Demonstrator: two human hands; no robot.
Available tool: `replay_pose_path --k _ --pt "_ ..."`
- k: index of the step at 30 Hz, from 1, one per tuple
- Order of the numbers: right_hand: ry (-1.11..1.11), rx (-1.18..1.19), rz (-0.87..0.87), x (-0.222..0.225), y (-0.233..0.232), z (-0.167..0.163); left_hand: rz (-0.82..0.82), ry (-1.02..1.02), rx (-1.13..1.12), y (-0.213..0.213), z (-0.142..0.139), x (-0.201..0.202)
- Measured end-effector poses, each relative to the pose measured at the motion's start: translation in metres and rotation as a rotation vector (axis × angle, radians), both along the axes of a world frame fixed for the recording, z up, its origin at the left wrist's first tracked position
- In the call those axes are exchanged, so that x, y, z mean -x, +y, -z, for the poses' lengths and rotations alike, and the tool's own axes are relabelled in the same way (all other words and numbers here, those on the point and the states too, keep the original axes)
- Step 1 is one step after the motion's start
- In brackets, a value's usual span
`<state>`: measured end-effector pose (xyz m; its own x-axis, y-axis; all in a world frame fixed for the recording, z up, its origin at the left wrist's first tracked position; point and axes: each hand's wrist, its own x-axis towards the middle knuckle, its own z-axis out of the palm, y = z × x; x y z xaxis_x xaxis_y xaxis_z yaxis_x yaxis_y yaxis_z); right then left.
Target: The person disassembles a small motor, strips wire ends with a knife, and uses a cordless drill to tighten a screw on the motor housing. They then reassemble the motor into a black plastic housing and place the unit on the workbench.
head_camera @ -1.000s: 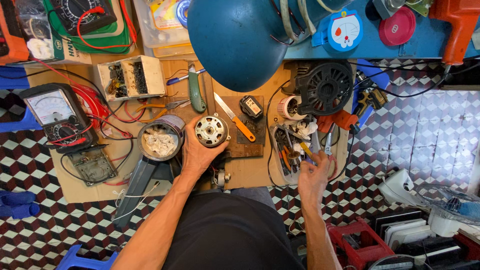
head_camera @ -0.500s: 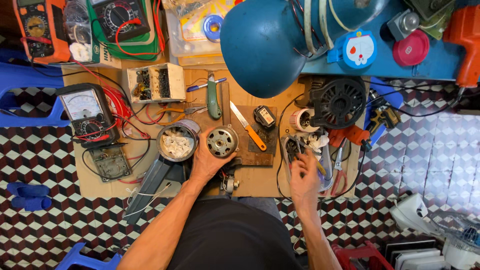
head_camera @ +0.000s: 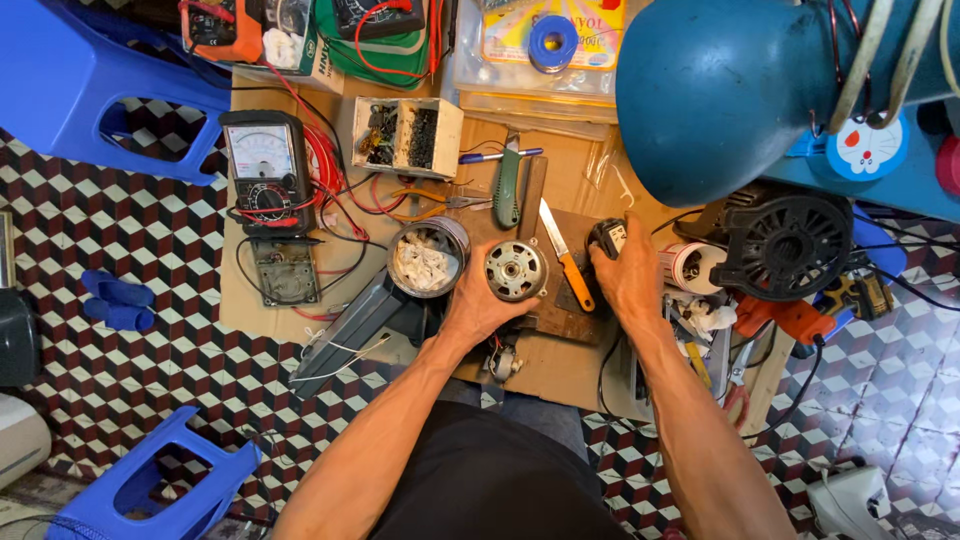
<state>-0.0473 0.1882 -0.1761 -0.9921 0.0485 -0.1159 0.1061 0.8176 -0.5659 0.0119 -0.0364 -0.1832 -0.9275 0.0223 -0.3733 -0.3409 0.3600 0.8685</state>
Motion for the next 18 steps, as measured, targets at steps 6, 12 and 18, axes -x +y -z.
replay_pose_path --k 6,12,18 --pt "-0.177 0.363 0.417 -0.047 -0.018 -0.091 -0.059 0.009 0.013 0.005 -0.006 0.004" --pt "0.017 0.436 0.210 -0.068 -0.050 -0.154 -0.048 -0.023 0.012 0.012 -0.016 0.011" --pt "0.055 0.303 0.133 -0.071 -0.061 -0.177 -0.030 0.056 0.074 0.012 -0.010 0.016"
